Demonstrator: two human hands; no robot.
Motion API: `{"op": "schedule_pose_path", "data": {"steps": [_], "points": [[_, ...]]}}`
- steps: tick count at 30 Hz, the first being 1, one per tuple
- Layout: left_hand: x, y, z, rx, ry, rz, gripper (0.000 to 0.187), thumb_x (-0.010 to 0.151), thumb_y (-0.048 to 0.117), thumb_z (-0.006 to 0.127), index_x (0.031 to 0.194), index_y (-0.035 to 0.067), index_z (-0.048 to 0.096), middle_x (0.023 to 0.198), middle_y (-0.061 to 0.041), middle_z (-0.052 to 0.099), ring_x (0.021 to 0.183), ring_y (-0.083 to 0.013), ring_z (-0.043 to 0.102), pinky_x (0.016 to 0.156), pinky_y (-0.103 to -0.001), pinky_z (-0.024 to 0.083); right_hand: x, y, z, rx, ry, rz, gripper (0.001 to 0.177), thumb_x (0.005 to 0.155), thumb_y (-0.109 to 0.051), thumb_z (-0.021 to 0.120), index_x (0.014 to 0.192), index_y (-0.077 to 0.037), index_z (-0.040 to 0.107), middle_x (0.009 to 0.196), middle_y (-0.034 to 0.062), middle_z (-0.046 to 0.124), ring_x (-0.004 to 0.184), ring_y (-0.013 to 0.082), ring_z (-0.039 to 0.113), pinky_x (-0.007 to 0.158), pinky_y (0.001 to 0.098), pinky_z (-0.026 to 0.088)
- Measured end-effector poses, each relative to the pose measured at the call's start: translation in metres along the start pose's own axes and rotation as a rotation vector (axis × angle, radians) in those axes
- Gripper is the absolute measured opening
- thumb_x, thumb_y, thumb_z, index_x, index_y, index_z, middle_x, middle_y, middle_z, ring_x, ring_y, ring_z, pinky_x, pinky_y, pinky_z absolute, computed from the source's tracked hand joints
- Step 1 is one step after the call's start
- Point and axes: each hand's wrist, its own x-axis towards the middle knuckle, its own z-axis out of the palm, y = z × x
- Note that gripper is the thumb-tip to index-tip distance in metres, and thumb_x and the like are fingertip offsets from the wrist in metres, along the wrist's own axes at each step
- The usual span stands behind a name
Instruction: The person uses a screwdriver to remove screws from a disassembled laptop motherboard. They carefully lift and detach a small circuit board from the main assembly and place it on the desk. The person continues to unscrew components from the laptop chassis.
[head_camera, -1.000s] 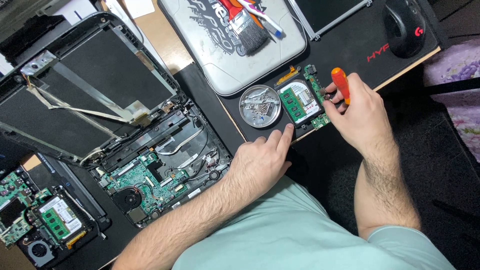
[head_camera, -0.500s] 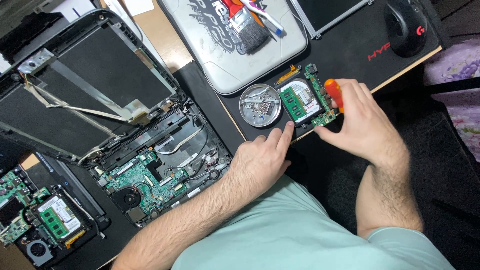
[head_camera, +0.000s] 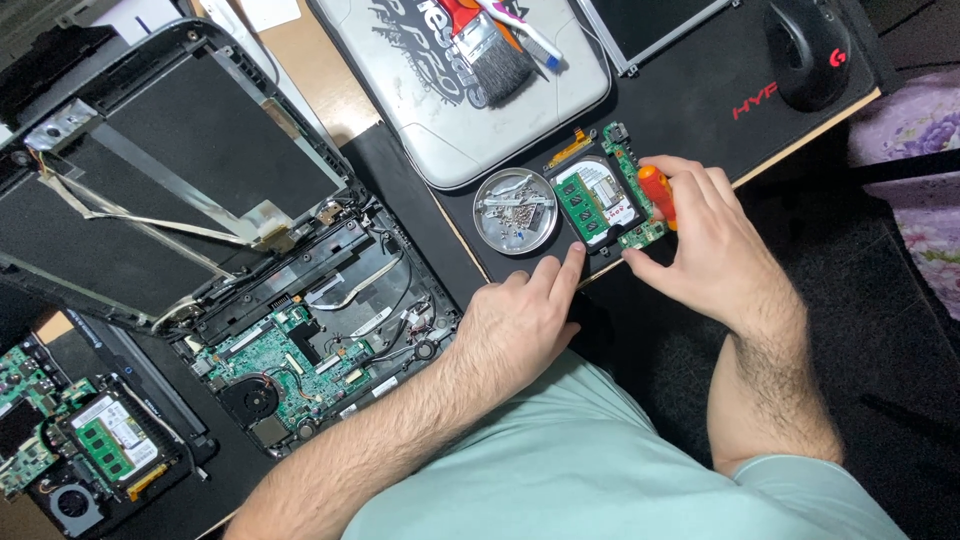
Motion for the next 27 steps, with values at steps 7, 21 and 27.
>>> {"op": "schedule_pose_path", "data": {"steps": [7,21,27], "points": [[-0.001,-0.003,-0.008,-0.046,-0.024,-0.020,0.115,0.090,0.066,0.100,0.180,0.011,0.056,0.121,0.000,0.074,0.078,-0.0215,0.078,0.050,-0.043,0.060,-0.001,-0.007,-0.005,-0.003,0.030,-0.022,0.076,0.092,-0.037,0.103,0.136,0.008,0.061,0.173,0.0252,0.064,0.145,0.0453,0.061,0.128,0.0536,0.046],[-0.160,-0.096,-0.093,-0.443,0.593,-0.050,0.013,0.112,0.022,0.085,0.101,0.015,0.087,0.080,-0.001,0.067,0.068,-0.0270,0.073,0.066,-0.041,0.066,0.007,-0.099,0.109,1.223,0.004,-0.176,0.042,0.121,-0.036,0.054,0.088,-0.012,0.064,0.076,0.0021,0.059,0.067,0.0162,0.051,0.062,0.0296,0.047],[-0.291,-0.130,-0.039,-0.247,0.793,-0.364,0.041,0.107,0.021,0.093,0.071,0.022,0.072,0.063,0.005,0.057,0.048,-0.0229,0.052,0.049,-0.040,0.047,0.022,-0.133,0.148,1.305,-0.045,-0.179,0.032,0.126,-0.028,0.057,0.107,-0.004,0.066,0.080,0.0145,0.068,0.061,0.0163,0.061,0.052,0.0271,0.051]]}}
